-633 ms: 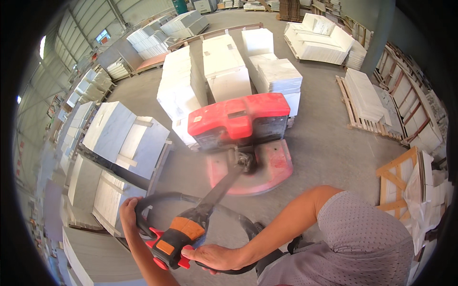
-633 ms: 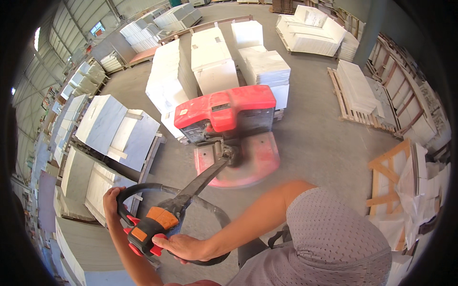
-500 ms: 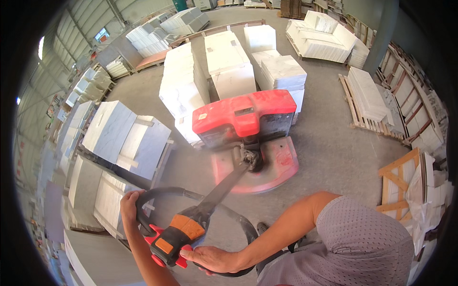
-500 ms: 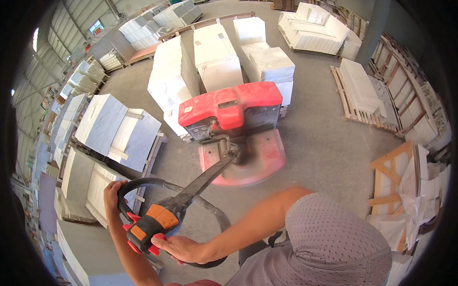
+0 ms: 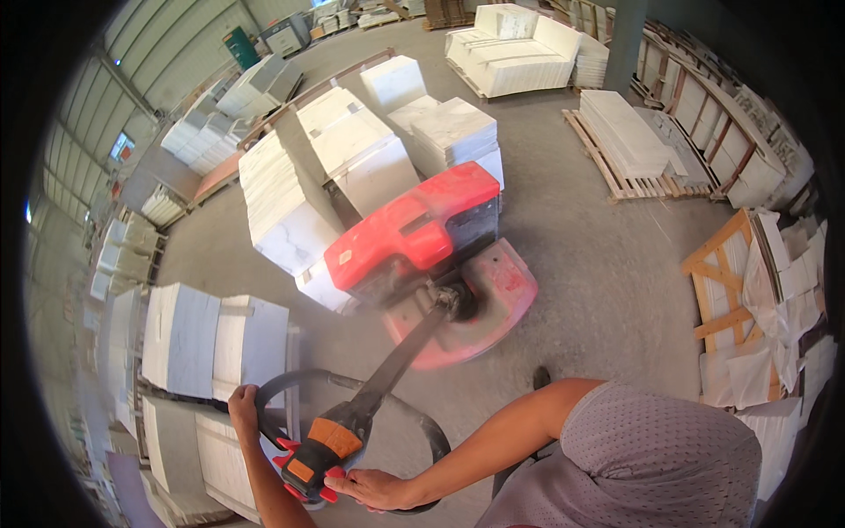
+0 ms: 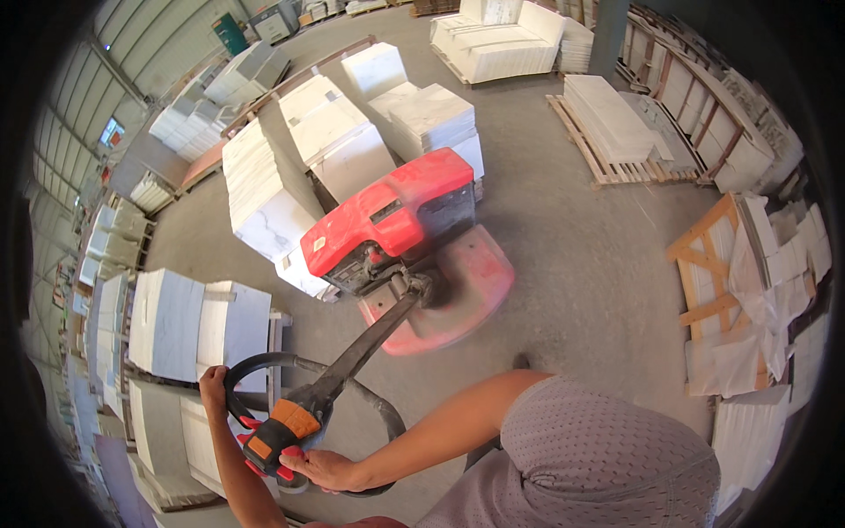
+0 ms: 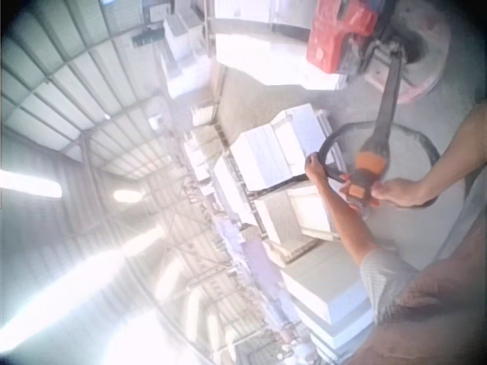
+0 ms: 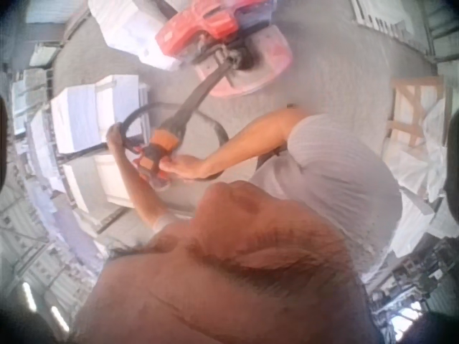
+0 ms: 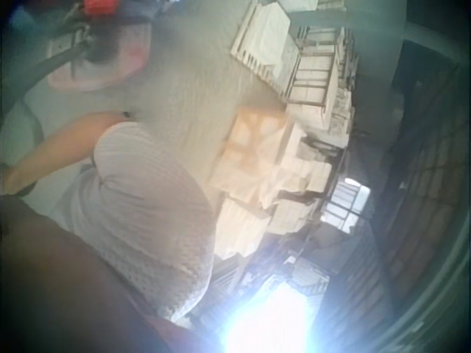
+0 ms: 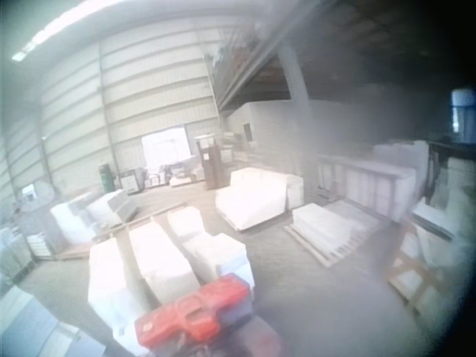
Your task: The person operates a red manual pallet jack in a warehouse, moving it forward and backward between stacks of white foam blocks and wooden pallets. The person steers the jack around obstacles and positions it near different stacks throughout the clip.
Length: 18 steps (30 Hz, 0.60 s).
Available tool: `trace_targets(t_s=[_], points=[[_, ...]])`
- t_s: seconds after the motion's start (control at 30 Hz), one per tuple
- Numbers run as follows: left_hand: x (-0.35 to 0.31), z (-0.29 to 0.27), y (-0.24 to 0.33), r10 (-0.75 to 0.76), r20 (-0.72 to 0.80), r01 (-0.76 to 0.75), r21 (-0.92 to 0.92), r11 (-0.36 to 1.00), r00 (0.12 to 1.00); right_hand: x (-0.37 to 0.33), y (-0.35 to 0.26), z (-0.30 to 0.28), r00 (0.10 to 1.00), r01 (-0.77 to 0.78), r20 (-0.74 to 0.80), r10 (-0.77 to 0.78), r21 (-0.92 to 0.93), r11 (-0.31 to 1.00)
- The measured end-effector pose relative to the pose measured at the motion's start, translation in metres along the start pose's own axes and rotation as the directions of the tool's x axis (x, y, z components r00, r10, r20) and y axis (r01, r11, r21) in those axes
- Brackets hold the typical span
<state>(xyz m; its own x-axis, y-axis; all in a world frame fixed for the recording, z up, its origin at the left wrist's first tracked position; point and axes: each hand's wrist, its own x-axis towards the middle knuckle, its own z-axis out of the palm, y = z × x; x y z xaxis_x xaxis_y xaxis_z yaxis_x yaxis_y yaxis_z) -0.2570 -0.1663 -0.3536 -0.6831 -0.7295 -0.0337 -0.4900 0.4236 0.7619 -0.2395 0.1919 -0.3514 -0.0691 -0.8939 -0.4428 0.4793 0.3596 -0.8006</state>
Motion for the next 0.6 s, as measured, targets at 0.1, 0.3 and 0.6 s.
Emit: trace_targets(t_s=[0.1,0.3,0.6], points=[[0.019,0.018,0.011,0.011,-0.07,-0.001,0.151,0.989,0.997,0.005,0.001,-0.02,0.989,0.139,0.039,-0.139,0.015,0.99],[0.036,0.08,0.039,0.136,-0.034,-0.108,0.435,0.894,0.99,-0.01,0.018,-0.077,0.982,0.154,-0.11,-0.153,0.005,0.988],[0.062,0.129,0.118,0.252,0.099,-0.261,0.591,0.763,0.963,-0.022,-0.022,-0.116,0.94,0.26,-0.228,-0.256,-0.013,0.966]])
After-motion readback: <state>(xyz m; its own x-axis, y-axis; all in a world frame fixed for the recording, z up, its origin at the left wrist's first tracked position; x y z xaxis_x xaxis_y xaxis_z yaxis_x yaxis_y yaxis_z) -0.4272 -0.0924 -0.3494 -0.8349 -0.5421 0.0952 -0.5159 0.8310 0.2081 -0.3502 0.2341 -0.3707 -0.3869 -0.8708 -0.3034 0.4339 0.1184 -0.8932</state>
